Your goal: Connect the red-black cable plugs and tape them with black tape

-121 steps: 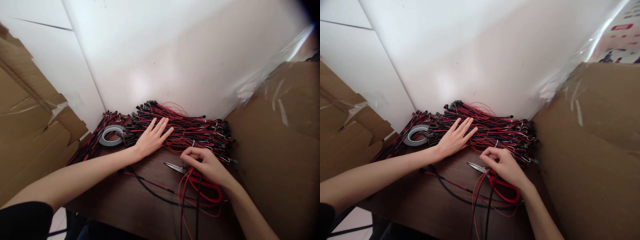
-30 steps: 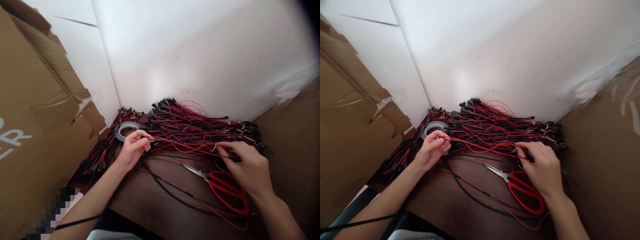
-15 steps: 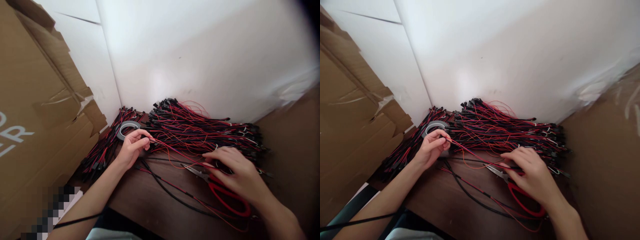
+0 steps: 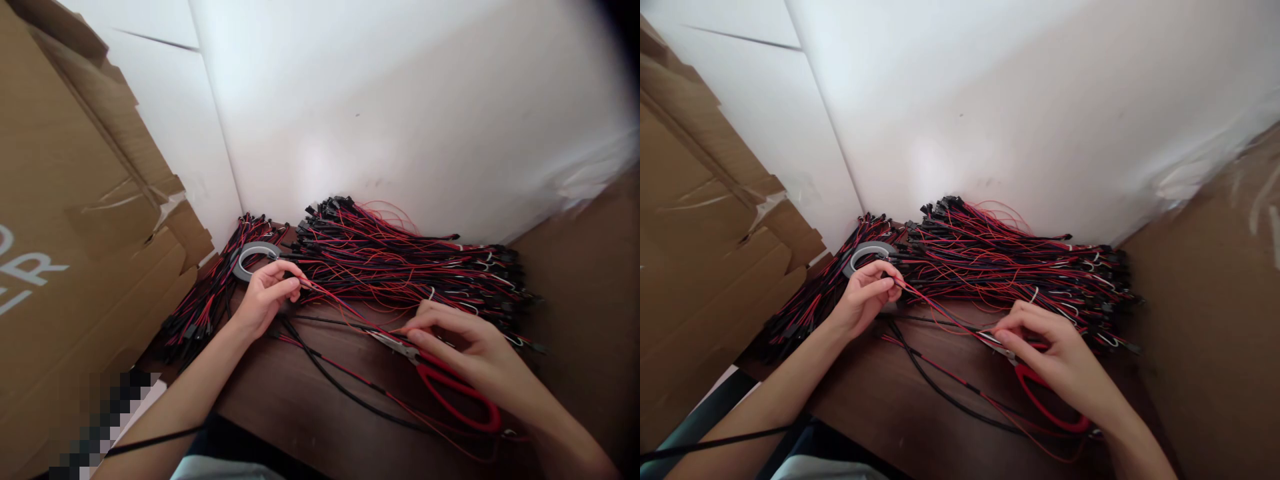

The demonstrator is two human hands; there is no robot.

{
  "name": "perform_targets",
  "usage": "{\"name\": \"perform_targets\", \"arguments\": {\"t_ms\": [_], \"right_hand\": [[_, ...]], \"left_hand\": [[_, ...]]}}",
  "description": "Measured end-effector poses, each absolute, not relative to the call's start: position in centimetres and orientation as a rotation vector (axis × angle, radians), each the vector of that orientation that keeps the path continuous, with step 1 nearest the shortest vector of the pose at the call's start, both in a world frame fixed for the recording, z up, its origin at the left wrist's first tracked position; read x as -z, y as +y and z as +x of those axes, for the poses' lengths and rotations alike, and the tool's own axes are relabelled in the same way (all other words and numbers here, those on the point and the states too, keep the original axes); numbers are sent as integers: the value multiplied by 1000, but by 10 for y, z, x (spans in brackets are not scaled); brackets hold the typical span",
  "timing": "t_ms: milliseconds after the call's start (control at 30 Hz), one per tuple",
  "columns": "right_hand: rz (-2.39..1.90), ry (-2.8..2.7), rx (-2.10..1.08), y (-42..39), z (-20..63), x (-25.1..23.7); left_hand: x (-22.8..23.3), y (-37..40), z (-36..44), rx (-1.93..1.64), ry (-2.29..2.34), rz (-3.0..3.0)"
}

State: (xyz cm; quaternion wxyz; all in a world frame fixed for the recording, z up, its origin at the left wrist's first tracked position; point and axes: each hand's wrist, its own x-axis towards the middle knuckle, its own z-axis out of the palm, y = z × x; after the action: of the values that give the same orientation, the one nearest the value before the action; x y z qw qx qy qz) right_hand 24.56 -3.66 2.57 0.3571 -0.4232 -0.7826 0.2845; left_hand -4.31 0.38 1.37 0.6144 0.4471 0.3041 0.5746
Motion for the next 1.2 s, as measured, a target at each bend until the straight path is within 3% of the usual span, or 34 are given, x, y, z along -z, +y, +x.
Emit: {"name": "perform_targets", "arguments": {"t_ms": [367, 633, 833, 967, 1200], "right_hand": [[-1194, -1578, -740, -37, 263, -15], [-1074, -1702, -922, -38, 263, -15], [-1132, -2077, -188, -33, 250, -8], [-1079, -2006, -49, -32, 236, -3], [-848, -2109, -509, -42, 218, -8]], "left_hand": [[-14, 4, -41, -1378, 771, 1123], [-11, 2, -39, -1398, 911, 1283], [-11, 2, -37, -1368, 918, 1286], [-13, 0, -34, -1331, 922, 1283], [-12, -5, -27, -1292, 902, 1293]]}}
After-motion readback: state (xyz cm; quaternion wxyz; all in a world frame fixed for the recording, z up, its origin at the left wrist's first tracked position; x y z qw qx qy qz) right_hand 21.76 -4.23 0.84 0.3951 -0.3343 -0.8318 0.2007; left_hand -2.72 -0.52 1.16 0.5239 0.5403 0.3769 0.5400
